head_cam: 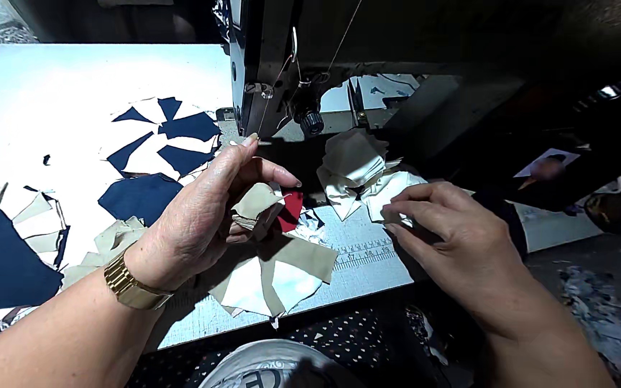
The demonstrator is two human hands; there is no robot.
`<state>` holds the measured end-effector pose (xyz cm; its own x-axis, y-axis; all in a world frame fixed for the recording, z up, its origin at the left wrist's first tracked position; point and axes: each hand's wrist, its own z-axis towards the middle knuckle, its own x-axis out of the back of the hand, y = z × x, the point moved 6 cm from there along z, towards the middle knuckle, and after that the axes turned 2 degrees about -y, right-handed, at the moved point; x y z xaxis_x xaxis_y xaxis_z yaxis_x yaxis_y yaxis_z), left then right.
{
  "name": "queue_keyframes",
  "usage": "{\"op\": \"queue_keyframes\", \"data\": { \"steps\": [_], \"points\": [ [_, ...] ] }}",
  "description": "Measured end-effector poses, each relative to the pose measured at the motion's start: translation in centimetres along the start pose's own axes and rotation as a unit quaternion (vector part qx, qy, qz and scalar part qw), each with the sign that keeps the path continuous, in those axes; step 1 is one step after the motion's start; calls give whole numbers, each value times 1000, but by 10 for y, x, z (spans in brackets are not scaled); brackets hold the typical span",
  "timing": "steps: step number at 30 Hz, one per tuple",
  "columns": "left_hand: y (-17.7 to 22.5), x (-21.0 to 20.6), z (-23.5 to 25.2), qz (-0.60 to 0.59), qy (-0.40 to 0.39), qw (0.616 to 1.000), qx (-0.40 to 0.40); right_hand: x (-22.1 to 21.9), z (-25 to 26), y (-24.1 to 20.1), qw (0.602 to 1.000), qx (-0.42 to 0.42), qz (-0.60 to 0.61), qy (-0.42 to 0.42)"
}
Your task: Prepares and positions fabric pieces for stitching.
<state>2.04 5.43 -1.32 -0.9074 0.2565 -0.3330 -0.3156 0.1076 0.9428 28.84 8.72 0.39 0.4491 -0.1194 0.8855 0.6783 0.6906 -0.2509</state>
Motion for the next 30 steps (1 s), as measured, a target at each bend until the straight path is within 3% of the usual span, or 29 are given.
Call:
{"op": "queue_keyframes", "data": {
  "steps": [9,14,20,26,30],
  "points": [
    [-3,1,1,7,-8,1000,15,-4,3,12,1000,15,4,24],
    [-3,-1,2,19,8,999,31,13,2,14,993,-46,99,37],
    [-2,0,2,28,13,999,30,-7,-9,-6,984,-48,165,-48],
    [-2,-2,2,86,11,996,-1,6,-13,3,964,-143,222,22],
    [-1,-9,1,132,-26,991,-26,16,1,-2,941,-123,308,65]
  ]
}}
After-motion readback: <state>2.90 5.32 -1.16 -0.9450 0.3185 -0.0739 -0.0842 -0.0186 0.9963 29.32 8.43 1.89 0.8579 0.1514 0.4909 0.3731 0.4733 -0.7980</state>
